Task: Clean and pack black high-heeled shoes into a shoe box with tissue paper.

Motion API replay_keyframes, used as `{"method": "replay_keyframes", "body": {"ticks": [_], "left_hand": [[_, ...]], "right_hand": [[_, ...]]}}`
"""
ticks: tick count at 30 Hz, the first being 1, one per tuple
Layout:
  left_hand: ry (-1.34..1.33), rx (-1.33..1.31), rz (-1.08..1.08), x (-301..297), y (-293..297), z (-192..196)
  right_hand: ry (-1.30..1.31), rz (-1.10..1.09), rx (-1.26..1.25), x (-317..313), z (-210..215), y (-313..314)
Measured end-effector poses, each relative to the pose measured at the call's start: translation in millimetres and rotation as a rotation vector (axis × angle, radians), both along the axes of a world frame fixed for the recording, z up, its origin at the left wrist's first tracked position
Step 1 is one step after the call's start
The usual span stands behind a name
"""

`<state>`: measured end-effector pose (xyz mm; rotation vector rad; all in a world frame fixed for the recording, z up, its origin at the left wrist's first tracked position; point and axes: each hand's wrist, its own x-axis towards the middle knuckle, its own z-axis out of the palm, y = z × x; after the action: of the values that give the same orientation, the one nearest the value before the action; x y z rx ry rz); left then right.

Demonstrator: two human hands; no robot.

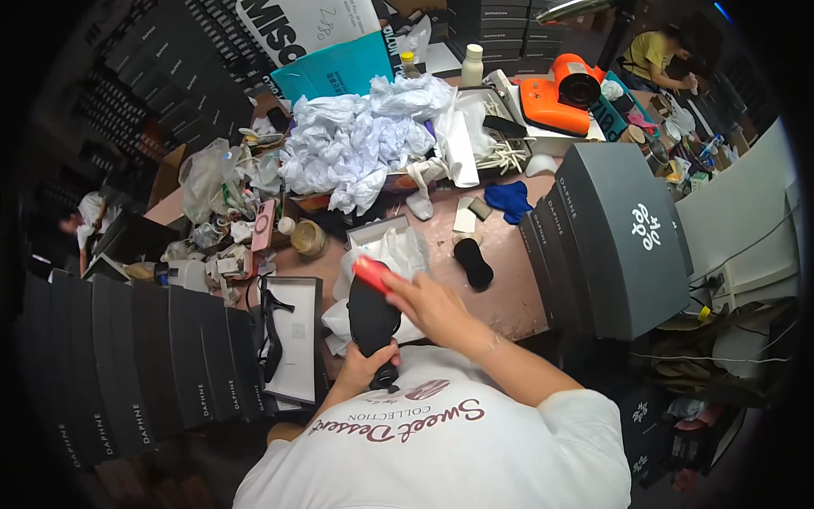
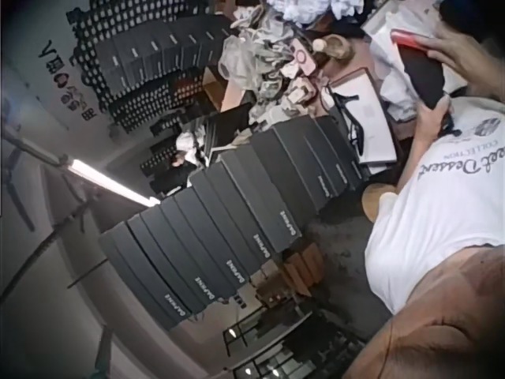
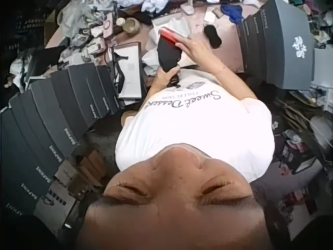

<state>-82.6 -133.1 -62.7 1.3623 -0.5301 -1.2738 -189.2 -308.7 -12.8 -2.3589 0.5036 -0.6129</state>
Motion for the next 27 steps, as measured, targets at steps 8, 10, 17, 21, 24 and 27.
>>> {"method": "replay_keyframes", "body": {"ticks": [8, 10, 17, 21, 24, 27], "left_hand": [[0.096, -0.058, 0.109, 2, -1, 0], [0.046, -0.098, -0.013, -2, -5, 1], [0.195, -0.276, 0.027, 17, 2, -18], [0.44, -0.126, 0.307, 10, -5, -16], [0.504, -0.23, 0.399, 25, 4, -48], [0.584, -0.226, 0.349, 31, 4, -45]], "right_hand": [[0.065, 0.065, 0.019, -19, 2, 19], [0.2, -0.115, -0.067, 12, -33, -37], [-0.216, -0.086, 0.328, 14, 6, -67], [0.142, 0.357, 0.083, -5, 5, 16], [0.37, 0.489, -0.006, -31, 0, 8], [0.269, 0.356, 0.038, -36, 0, -14]]}}
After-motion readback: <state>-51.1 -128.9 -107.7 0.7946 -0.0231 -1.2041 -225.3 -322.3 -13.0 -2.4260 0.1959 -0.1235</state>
